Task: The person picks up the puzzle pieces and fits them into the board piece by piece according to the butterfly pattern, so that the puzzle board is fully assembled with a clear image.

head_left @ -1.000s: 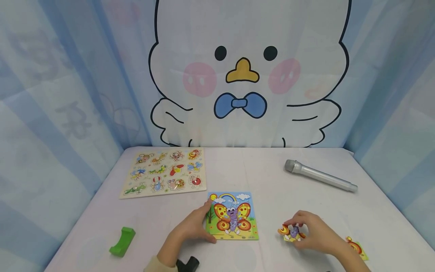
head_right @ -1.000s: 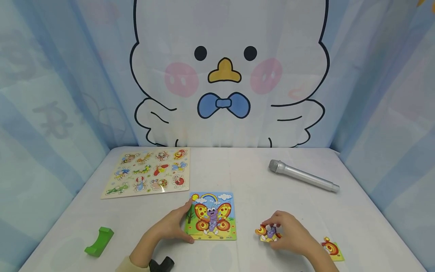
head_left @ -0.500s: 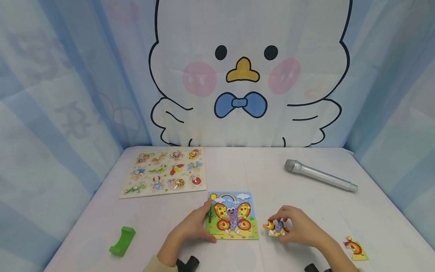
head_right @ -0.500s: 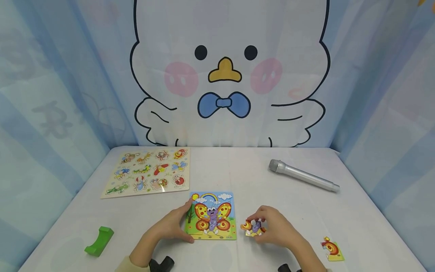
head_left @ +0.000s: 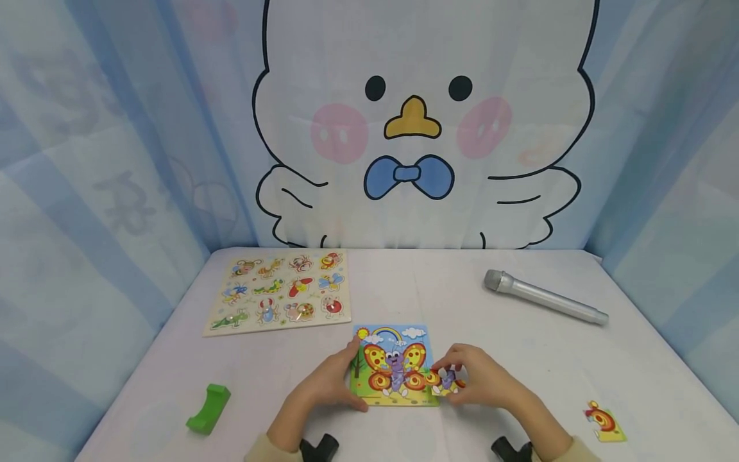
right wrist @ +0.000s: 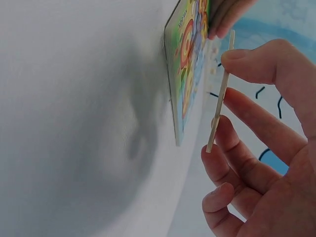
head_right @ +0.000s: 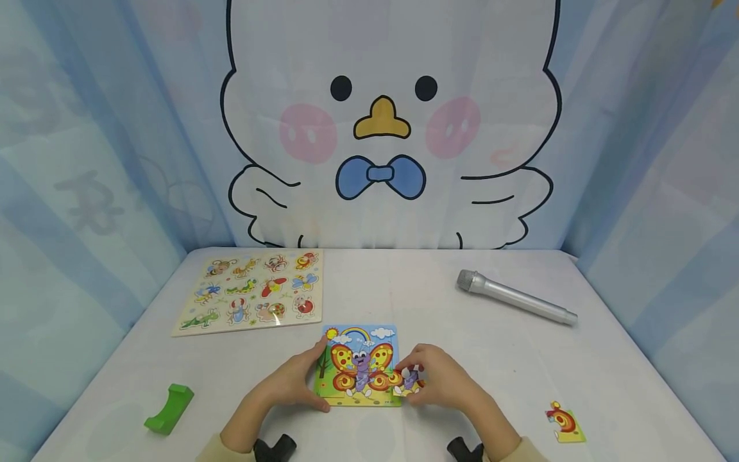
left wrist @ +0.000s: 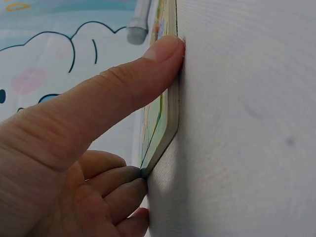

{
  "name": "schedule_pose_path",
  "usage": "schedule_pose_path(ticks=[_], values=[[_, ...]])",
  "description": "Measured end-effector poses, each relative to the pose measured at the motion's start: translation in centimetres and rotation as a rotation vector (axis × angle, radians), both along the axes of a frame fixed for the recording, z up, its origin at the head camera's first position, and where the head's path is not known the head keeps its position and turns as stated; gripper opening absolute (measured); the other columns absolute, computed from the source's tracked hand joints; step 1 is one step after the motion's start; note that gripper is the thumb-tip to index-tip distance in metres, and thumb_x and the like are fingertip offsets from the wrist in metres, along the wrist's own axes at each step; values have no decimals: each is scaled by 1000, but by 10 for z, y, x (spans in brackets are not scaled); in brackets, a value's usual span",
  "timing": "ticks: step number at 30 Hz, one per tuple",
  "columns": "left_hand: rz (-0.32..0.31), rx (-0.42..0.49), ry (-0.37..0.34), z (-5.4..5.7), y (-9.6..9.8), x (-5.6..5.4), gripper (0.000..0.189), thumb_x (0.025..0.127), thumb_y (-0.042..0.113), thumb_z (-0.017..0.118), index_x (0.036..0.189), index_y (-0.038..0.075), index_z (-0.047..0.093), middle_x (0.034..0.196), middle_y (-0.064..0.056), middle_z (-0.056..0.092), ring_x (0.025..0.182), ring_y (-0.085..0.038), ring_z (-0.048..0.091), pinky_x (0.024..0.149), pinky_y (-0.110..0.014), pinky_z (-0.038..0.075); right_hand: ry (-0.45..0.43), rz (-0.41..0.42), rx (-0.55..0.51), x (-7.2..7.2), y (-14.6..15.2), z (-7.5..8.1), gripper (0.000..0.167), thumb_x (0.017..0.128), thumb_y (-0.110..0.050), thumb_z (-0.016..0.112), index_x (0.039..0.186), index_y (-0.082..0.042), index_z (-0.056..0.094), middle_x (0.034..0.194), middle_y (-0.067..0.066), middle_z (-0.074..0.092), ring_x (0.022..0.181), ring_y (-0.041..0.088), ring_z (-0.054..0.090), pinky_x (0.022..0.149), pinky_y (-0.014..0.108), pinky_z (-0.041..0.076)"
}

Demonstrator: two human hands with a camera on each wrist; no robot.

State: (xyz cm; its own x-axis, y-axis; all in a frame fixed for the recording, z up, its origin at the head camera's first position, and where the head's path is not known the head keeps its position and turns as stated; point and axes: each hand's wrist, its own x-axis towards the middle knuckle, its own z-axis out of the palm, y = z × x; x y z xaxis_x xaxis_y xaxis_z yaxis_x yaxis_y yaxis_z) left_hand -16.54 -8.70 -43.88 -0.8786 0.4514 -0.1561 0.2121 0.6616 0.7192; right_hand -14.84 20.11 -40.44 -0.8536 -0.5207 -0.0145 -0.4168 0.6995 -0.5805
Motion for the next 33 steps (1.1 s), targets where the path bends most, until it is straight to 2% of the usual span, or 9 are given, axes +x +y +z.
schedule_pose_path(ticks=[12,20,23,33], values=[[2,5,3,-2,0,0,115,54,25,88,142,-5,21,145,-21,26,133,-34,25,109,-46,23,10,88,4,-11,-29,-2,37,63,-14,79,99,-10,70,84,-6,54,75,11,48,63,24,44],[-7,-2,6,-1,0,-1,115,54,26,88,142,-5,21,145,-21,26,133,-33,25,109,-45,22,-8,98,33,-14,-49,-1,38,63,-15,78,100,-9,70,95,-3,58,83,15,52,74,30,48],[-7,-2,-3,-2,-1,-1,115,55,27,88,143,-4,20,146,-20,25,134,-33,24,109,-45,22,-25,104,38,-15,-56,-1,37,64,-15,78,100,-9,70,96,-3,59,84,14,51,73,29,48],[-3,3,-13,-2,0,-1,114,55,27,87,142,-4,21,146,-20,26,134,-33,25,109,-45,23,-29,119,83,-18,-71,-6,38,63,-18,78,100,-10,71,84,-6,57,74,9,48,64,21,44]])
